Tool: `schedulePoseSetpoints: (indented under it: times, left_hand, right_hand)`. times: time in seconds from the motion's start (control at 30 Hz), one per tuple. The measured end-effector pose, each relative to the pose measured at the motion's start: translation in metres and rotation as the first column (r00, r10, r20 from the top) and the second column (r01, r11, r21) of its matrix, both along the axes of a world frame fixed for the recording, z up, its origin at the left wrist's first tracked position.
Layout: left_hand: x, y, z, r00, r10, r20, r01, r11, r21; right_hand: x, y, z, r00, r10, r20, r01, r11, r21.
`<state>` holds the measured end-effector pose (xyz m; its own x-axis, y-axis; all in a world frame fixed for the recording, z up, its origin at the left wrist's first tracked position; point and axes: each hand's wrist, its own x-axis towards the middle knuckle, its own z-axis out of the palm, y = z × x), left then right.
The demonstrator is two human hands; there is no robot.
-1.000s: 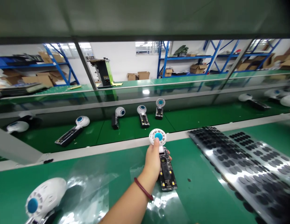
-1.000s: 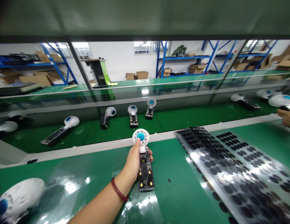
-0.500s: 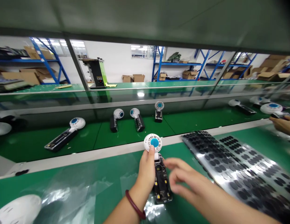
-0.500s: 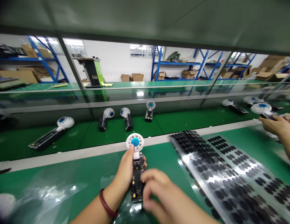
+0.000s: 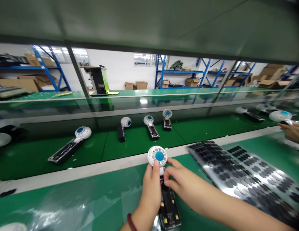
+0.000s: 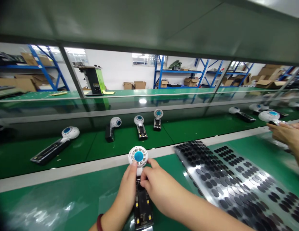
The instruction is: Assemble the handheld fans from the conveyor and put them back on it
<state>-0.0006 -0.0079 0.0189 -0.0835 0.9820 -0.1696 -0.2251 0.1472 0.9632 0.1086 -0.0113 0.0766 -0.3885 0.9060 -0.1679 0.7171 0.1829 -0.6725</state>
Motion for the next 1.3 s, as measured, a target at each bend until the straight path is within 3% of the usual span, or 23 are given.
schedulePoseSetpoints:
  times: [0.37, 0.6, 1.13, 1.3]
  left_hand:
    - [-0.001, -0.001, 0.000, 1.000, -0.013, -0.006, 0.013, 1.000, 0.020]
    - [-0.002, 0.000, -0.006, 1.000, -0.019, -0.014, 0.020, 1.000, 0.023]
    - [-0.003, 0.001, -0.005, 1.000, 0.013, -0.013, -0.013, 1.000, -0.014]
    - [-0.003, 0.009, -0.022, 0.977, -0.025, 0.212, 0.045, 0.995, -0.088]
  right_hand:
    - [-0.001, 0.001, 0.008, 0.999, 0.034, 0.033, -0.031, 0.997, -0.065]
    - [-0.005, 0.002, -0.008, 0.999, -0.001, 0.045, 0.001, 1.000, 0.001]
    - [-0.004, -0.011, -0.040, 0.993, -0.078, -0.091, 0.091, 0.984, 0.156]
    - [-0.003, -0.007, -0.049, 0.976, -0.142, -0.166, 0.161, 0.982, 0.103]
